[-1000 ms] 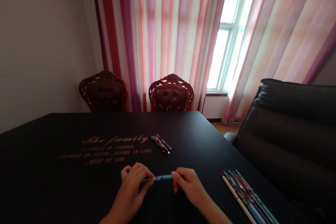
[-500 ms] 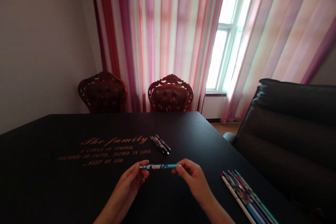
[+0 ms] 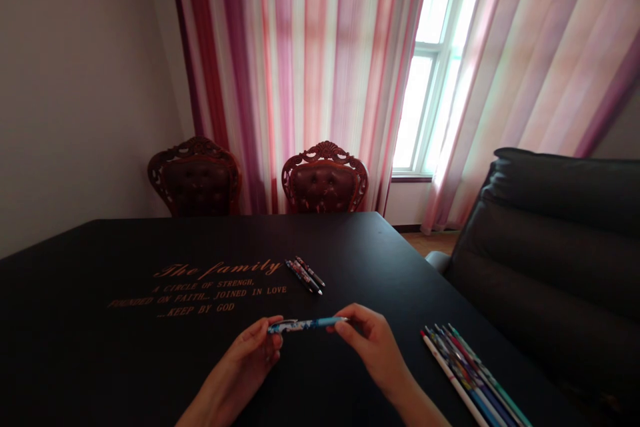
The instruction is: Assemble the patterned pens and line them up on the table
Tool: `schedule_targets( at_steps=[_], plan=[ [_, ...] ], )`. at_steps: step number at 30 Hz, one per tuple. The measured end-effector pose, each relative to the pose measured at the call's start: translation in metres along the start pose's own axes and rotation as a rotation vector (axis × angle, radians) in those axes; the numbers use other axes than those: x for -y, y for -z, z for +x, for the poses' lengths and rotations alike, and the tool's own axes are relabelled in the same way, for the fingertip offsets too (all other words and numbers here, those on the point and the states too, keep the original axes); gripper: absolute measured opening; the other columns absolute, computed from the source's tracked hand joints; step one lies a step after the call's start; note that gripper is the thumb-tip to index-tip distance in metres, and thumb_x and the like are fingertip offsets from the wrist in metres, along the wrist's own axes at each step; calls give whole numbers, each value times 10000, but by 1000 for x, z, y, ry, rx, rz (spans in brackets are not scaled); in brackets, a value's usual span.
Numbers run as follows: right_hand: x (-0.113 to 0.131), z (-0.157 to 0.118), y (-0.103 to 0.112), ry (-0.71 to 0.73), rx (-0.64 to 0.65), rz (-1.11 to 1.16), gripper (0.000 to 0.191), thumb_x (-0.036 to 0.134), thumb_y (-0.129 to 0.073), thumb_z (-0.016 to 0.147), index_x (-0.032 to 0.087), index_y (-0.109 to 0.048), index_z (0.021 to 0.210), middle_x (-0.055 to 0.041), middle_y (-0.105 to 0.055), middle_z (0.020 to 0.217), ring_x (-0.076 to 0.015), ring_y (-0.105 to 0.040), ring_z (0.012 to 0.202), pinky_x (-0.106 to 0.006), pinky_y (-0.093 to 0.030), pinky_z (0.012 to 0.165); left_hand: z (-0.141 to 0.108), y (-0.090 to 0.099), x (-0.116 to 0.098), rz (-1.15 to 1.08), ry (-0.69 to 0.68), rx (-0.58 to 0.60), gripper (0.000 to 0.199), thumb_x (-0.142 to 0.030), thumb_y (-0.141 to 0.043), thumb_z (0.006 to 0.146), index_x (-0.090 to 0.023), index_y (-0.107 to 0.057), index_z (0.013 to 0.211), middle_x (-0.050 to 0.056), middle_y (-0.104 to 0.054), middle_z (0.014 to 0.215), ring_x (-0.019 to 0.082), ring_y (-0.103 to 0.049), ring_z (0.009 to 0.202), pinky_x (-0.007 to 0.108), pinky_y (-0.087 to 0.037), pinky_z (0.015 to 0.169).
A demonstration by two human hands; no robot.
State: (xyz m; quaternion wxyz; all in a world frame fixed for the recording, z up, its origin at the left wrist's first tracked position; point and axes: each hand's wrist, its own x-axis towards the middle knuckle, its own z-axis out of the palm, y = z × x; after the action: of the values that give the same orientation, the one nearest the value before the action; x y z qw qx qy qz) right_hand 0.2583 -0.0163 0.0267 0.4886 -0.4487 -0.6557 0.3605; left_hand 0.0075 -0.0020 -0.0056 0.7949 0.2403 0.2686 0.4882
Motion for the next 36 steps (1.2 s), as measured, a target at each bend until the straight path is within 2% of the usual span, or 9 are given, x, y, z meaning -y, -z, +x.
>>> schedule_targets(
  at_steps=[3,9,15,20,24,26,29,31,36],
  plan=[
    [1,1,2,7,3,-2,257,407,-618,862,176,-730,840,-39,-718,794,-198,-602,755,-285,-432,694,-1,-2,1,-50,-7,38,264,-269,-751,790,-167,-725,1032,10,-683,745,109,-622,719,245,-495,712],
    [-1,1,2,30,13,-20,230,375,-610,875,179,-727,848,-27,-705,783,-186,-591,748,-280,-425,692,-1,1,1,-2,-49,78,262,-212,-818,715,-129,-746,953,15,-671,683,107,-604,683,235,-494,716],
    [-2,2,1,67,17,-134,142,307,-655,846,193,-738,824,-18,-676,773,-179,-598,746,-277,-432,698,0,-3,-4,4,-71,-11,250,-262,-701,834,-123,-727,1041,34,-694,748,122,-626,708,238,-499,712],
    [-2,1,-6,96,-23,-252,152,216,-676,818,215,-719,964,-1,-635,776,-165,-592,744,-272,-446,713,-1,-8,-9,180,-201,-115,276,-297,-715,811,-102,-744,1004,64,-725,786,144,-637,745,223,-492,714],
    [3,-1,-7,118,24,-409,19,208,-696,803,220,-705,814,13,-642,745,-168,-588,767,-290,-428,769,2,-5,-5,274,-233,-155,354,-379,-752,758,-119,-749,998,54,-735,773,153,-637,741,223,-485,700],
    [9,0,-3,134,34,-481,28,203,-710,790,221,-693,777,23,-649,729,-166,-587,765,-309,-413,822,5,-2,-2,342,-231,-175,396,-441,-738,753,-126,-751,992,60,-744,786,169,-645,758,236,-489,713],
    [22,2,12,153,-30,-557,37,204,-705,794,222,-682,771,29,-653,728,-163,-586,757,-327,-396,868,9,3,0,443,-237,-202,467,-545,-714,727,-129,-763,933,68,-748,753,196,-651,744,269,-502,707],
    [30,-1,31,151,-130,-590,41,224,-679,814,221,-676,774,22,-653,733,-171,-586,767,-320,-405,841,12,6,0,476,-248,-213,489,-567,-730,693,-139,-763,926,66,-752,761,208,-658,761,282,-513,724],
    [19,-40,102,32,-505,-623,179,344,-569,871,207,-676,826,-33,-667,804,-203,-608,788,-303,-445,744,17,15,-1,531,-228,-204,516,-588,-765,622,-137,-767,871,78,-762,771,243,-679,781,308,-545,742]
  ],
)
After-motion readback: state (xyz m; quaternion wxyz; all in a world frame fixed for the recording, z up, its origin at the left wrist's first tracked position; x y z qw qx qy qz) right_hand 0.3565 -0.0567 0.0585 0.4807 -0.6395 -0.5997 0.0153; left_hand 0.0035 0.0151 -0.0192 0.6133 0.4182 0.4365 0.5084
